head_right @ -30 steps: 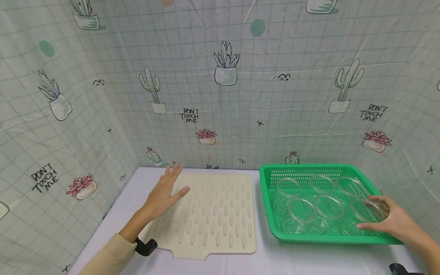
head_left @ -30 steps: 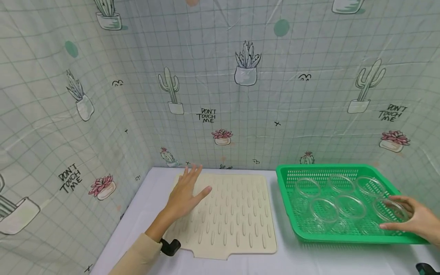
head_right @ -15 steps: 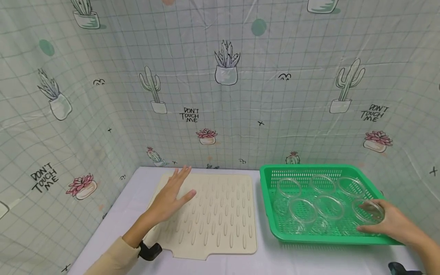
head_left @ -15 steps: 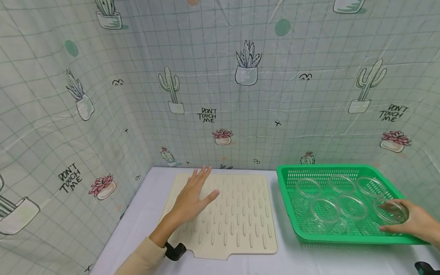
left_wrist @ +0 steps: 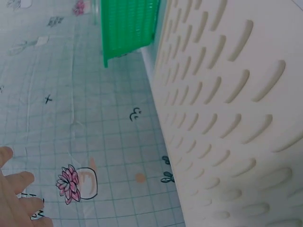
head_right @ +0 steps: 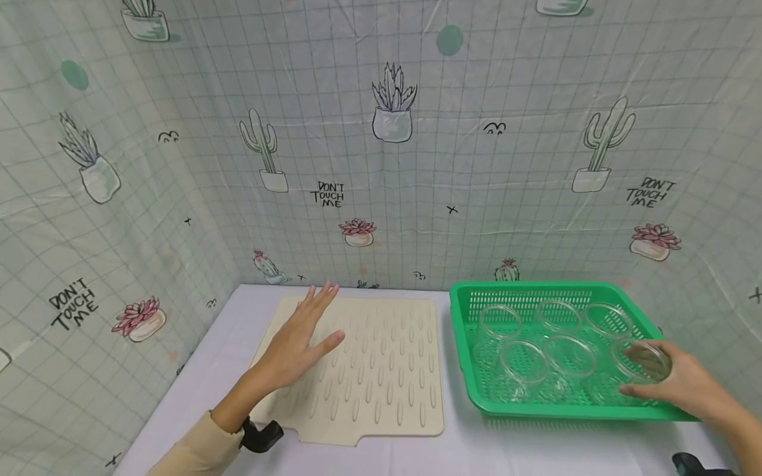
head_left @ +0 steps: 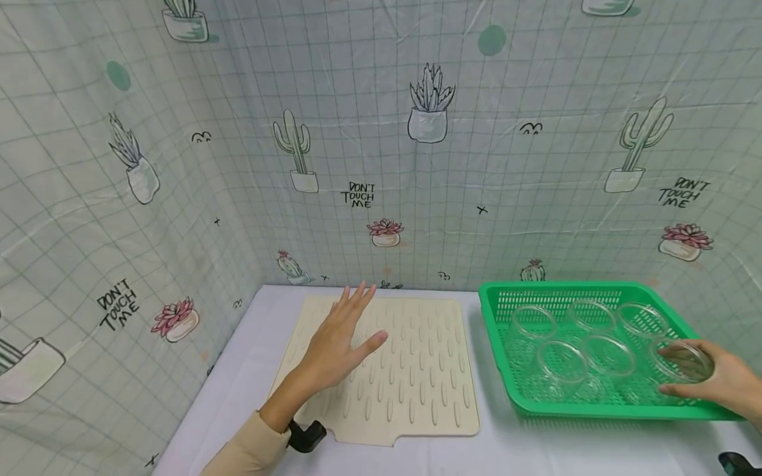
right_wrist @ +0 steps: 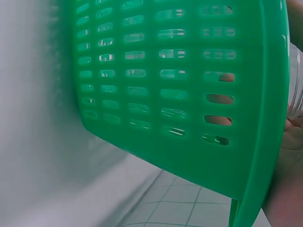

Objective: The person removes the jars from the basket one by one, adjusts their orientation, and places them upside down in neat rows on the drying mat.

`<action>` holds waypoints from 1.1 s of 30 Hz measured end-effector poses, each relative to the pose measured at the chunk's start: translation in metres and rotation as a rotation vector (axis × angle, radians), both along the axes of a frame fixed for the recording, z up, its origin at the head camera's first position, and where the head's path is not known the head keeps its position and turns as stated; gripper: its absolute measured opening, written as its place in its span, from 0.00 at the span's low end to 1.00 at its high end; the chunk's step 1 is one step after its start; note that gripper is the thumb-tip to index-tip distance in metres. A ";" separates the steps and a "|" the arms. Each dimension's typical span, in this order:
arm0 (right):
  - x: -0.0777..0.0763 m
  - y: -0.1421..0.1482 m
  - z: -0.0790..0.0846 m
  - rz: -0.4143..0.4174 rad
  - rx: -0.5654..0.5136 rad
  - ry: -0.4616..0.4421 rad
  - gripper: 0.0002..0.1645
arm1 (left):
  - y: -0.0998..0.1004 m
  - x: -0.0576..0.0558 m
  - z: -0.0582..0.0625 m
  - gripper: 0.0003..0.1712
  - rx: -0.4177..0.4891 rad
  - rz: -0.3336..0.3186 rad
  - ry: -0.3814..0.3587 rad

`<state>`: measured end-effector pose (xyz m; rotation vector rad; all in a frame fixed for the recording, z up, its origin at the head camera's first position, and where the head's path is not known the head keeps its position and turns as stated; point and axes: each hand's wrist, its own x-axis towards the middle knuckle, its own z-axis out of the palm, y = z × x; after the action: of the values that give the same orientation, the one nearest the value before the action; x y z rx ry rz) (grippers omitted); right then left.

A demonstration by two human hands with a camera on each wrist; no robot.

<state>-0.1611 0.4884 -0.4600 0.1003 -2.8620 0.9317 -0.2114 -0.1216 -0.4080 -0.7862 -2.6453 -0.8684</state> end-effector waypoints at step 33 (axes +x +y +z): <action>-0.005 -0.005 0.024 -0.145 -0.108 0.491 0.58 | 0.003 0.011 0.021 0.45 0.016 -0.028 -0.030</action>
<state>-0.1659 0.4838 -0.4360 0.0931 -2.3328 0.8845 -0.2003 -0.1186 -0.3872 -0.8151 -2.6563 -0.9140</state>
